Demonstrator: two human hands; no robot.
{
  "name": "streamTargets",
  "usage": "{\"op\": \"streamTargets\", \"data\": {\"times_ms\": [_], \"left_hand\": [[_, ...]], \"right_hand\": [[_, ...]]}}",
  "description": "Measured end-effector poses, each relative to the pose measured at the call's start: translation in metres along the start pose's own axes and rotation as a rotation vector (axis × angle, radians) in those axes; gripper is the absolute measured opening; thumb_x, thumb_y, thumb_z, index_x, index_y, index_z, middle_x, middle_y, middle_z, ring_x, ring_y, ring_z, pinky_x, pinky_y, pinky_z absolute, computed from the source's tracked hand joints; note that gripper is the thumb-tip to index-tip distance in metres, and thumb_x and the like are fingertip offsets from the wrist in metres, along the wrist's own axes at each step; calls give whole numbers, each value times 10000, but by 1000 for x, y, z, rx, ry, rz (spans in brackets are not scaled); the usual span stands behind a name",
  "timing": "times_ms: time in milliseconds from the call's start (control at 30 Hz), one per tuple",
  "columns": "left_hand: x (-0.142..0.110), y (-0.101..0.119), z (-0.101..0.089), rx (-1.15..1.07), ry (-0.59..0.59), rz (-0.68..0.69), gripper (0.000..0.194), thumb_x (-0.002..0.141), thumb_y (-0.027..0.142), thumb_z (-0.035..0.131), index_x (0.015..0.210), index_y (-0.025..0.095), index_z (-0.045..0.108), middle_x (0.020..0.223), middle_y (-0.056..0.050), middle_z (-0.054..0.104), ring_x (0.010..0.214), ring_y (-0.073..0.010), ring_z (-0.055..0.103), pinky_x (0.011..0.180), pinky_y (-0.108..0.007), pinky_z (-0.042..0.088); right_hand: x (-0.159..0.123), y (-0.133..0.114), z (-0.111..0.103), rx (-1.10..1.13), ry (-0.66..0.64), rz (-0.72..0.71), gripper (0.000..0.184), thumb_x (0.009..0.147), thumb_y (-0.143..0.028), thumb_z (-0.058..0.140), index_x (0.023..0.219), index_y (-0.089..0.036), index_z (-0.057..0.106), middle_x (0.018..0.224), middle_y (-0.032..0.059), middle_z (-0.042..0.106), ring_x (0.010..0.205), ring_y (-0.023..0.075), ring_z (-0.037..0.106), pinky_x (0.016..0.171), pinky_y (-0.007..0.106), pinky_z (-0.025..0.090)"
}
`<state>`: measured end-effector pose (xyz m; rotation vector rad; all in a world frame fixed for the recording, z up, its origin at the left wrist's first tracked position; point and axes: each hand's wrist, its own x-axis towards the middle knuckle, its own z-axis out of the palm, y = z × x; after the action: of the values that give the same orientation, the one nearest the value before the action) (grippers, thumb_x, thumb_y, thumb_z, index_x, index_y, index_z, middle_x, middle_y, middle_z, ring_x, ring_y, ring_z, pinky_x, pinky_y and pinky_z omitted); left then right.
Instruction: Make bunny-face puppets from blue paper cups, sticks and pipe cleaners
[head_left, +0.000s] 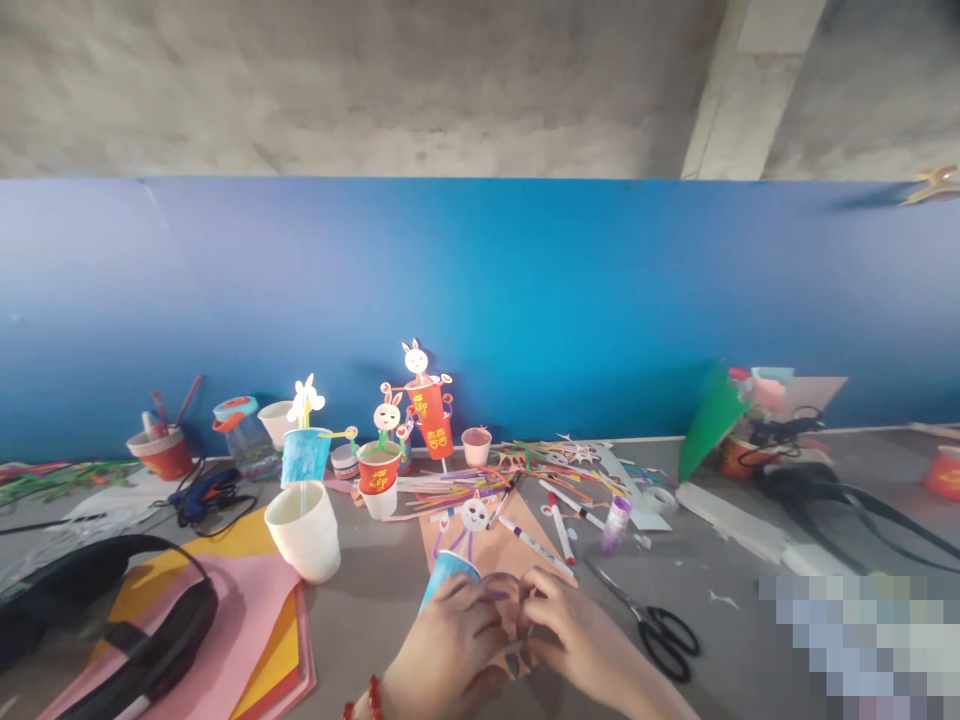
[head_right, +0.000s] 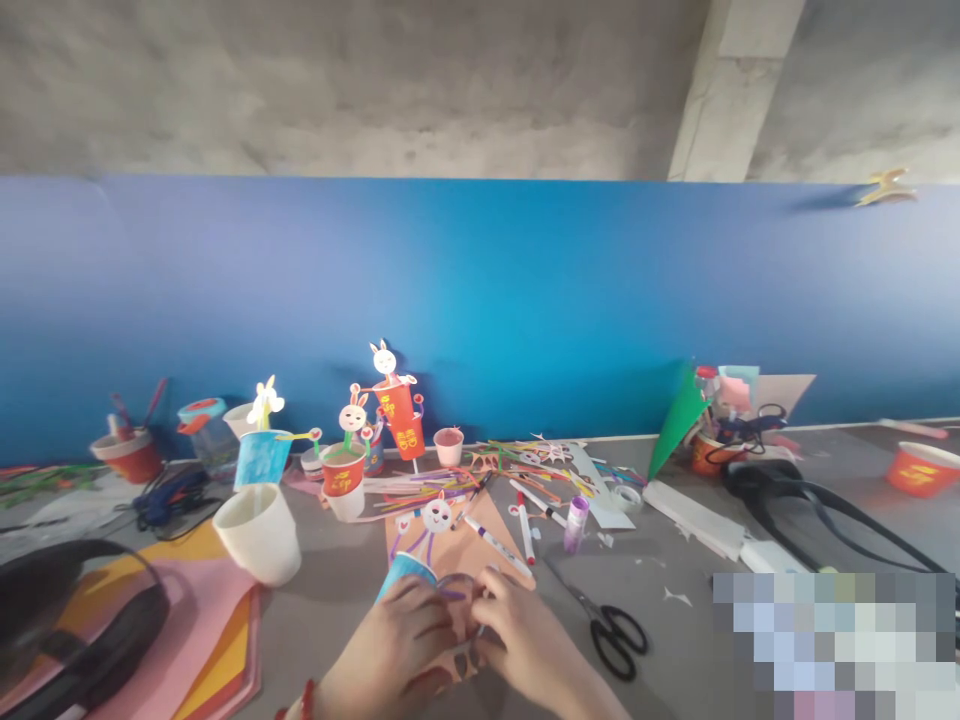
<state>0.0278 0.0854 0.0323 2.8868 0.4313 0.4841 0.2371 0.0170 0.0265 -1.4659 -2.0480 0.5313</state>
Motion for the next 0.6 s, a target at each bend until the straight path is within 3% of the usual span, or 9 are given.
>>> {"op": "streamTargets", "data": {"times_ms": [167, 267, 400, 467, 600], "left_hand": [[1, -3, 3, -29, 118, -28, 174, 935, 224, 515, 977, 232, 684, 904, -59, 724, 930, -233, 632, 897, -399, 453], [0, -2, -2, -57, 127, -22, 198, 936, 182, 478, 901, 207, 671, 823, -57, 702, 843, -218, 622, 888, -399, 465], [0, 0, -10, -95, 171, -73, 132, 892, 176, 545, 967, 205, 649, 958, -73, 705, 927, -232, 619, 873, -388, 490], [0, 2, -12, -105, 185, -95, 148, 878, 196, 581, 1011, 214, 645, 1022, -76, 711, 976, -241, 629, 946, -424, 476], [-2, 1, -11, -49, 125, -86, 364, 874, 178, 586, 1233, 232, 577, 1231, -86, 687, 1170, -269, 594, 1127, -532, 334]], "right_hand": [[-1, -2, -4, 13, 40, -27, 246, 793, -10, 575, 849, -234, 660, 1030, 14, 639, 1007, 187, 615, 873, 267, 467], [-4, -2, -4, 12, 47, -35, 226, 793, -23, 601, 852, -234, 658, 994, 12, 654, 967, 188, 625, 832, 257, 472], [-8, -5, -12, 57, 64, -40, 133, 842, -107, 624, 838, -235, 660, 899, 7, 673, 862, 183, 640, 770, 243, 484], [-10, -7, -19, 76, 63, -34, 124, 875, -146, 605, 843, -243, 675, 891, 10, 686, 842, 183, 649, 765, 247, 492], [-12, -6, -27, 82, 23, -45, 203, 879, -125, 563, 861, -265, 708, 922, 4, 720, 900, 192, 669, 813, 254, 489]]}}
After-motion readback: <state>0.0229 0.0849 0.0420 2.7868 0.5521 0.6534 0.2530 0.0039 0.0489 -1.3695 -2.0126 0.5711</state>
